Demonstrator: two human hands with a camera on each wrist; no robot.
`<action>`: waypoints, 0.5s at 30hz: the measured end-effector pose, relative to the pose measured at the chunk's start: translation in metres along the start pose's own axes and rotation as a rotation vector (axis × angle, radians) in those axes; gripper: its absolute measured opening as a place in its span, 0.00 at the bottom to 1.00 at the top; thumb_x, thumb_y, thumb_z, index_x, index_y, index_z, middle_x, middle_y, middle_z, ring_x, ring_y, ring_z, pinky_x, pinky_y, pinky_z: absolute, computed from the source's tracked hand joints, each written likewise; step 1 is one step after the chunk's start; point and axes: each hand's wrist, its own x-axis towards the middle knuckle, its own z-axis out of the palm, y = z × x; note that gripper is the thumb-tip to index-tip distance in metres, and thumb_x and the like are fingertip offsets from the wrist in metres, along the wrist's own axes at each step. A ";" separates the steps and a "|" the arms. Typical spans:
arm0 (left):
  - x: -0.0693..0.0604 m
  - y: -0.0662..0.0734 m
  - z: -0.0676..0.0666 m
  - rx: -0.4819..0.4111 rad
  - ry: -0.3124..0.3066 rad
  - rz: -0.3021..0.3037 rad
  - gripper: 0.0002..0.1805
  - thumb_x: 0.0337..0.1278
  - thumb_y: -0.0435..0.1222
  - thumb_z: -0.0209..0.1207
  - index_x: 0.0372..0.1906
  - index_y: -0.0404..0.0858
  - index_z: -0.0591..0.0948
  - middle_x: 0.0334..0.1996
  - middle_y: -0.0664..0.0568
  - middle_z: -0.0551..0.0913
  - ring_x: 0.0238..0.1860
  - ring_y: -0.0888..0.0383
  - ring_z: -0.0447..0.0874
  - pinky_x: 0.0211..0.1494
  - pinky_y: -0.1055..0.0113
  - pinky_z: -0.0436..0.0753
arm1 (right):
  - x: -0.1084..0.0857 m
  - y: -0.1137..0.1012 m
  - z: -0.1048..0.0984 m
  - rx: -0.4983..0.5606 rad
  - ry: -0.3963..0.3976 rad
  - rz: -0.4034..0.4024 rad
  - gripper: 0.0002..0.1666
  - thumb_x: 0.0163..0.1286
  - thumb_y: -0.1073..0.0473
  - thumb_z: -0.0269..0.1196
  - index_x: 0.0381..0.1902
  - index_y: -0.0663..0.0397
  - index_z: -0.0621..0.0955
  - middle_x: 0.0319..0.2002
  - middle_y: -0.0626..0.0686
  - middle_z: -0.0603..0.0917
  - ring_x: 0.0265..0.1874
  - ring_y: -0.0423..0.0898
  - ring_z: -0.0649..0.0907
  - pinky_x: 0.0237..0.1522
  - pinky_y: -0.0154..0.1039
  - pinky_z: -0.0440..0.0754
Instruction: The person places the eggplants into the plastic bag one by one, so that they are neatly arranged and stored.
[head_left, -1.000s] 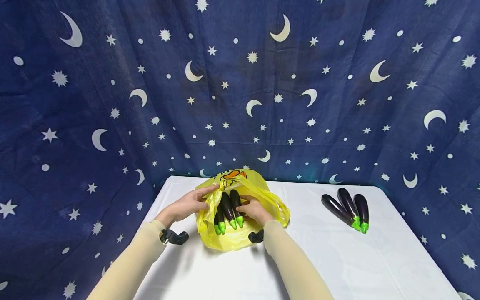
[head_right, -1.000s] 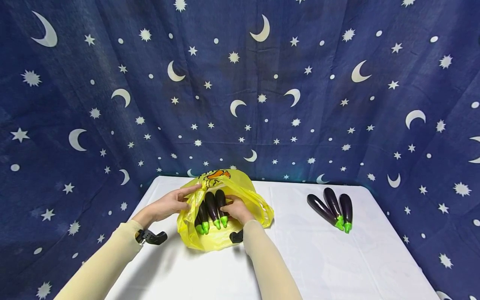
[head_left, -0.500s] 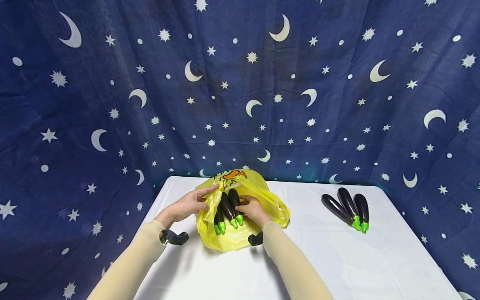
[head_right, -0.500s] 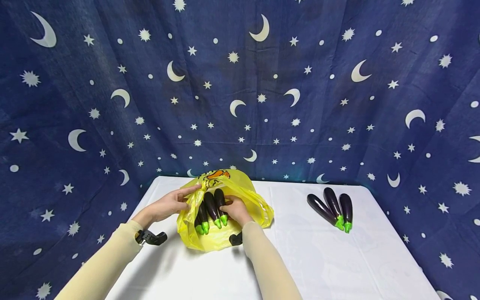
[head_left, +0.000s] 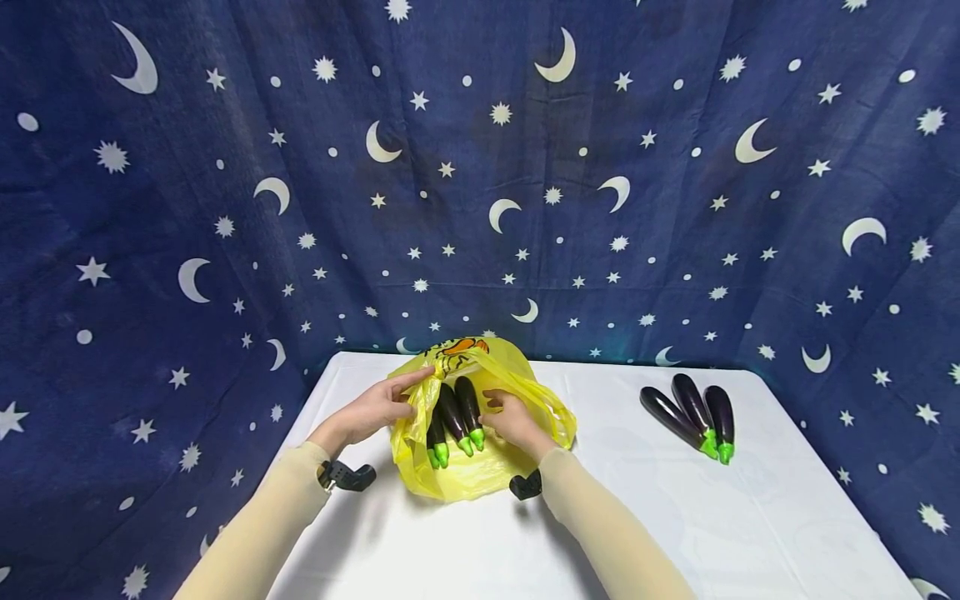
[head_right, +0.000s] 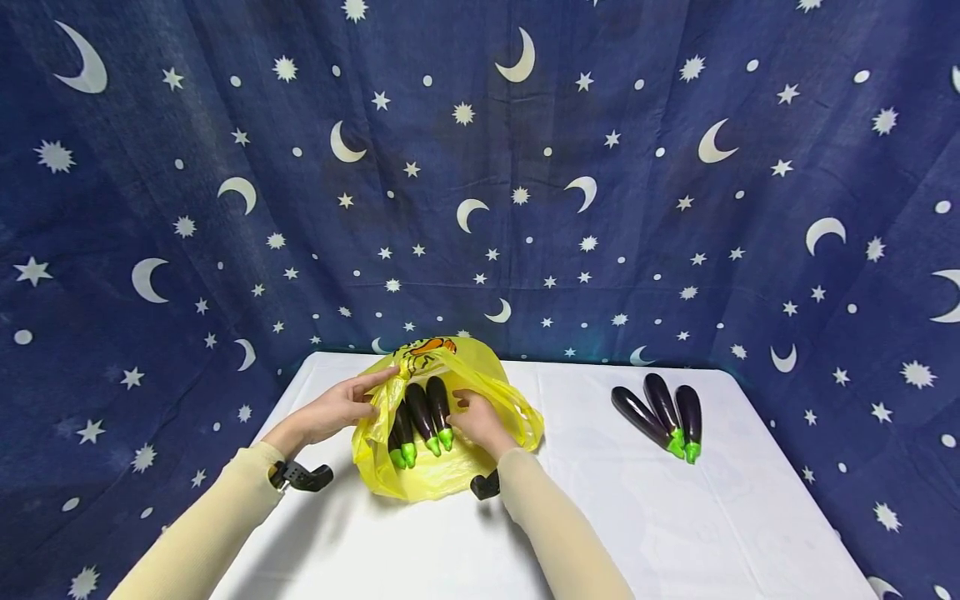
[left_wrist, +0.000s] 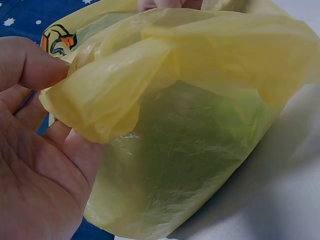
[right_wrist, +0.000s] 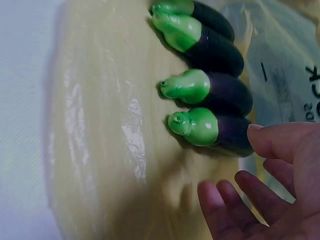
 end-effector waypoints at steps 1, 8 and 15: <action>0.000 0.000 0.000 0.001 0.000 0.002 0.45 0.58 0.22 0.54 0.82 0.46 0.59 0.76 0.44 0.63 0.55 0.53 0.79 0.52 0.62 0.84 | -0.002 0.000 -0.001 -0.028 -0.004 -0.017 0.33 0.66 0.66 0.67 0.69 0.67 0.74 0.61 0.69 0.78 0.50 0.62 0.83 0.50 0.53 0.83; 0.002 -0.002 0.002 0.015 -0.009 0.021 0.45 0.58 0.22 0.54 0.82 0.46 0.59 0.78 0.46 0.60 0.58 0.52 0.77 0.54 0.63 0.83 | -0.023 -0.005 -0.014 -0.109 -0.064 -0.097 0.32 0.68 0.63 0.66 0.69 0.64 0.75 0.62 0.67 0.79 0.56 0.64 0.80 0.57 0.58 0.79; 0.003 -0.003 0.003 0.034 -0.018 0.041 0.45 0.59 0.22 0.54 0.82 0.46 0.59 0.78 0.46 0.60 0.59 0.52 0.77 0.55 0.63 0.82 | -0.044 -0.011 -0.031 -0.140 -0.104 -0.123 0.32 0.69 0.59 0.67 0.70 0.58 0.75 0.65 0.62 0.77 0.56 0.60 0.80 0.58 0.56 0.78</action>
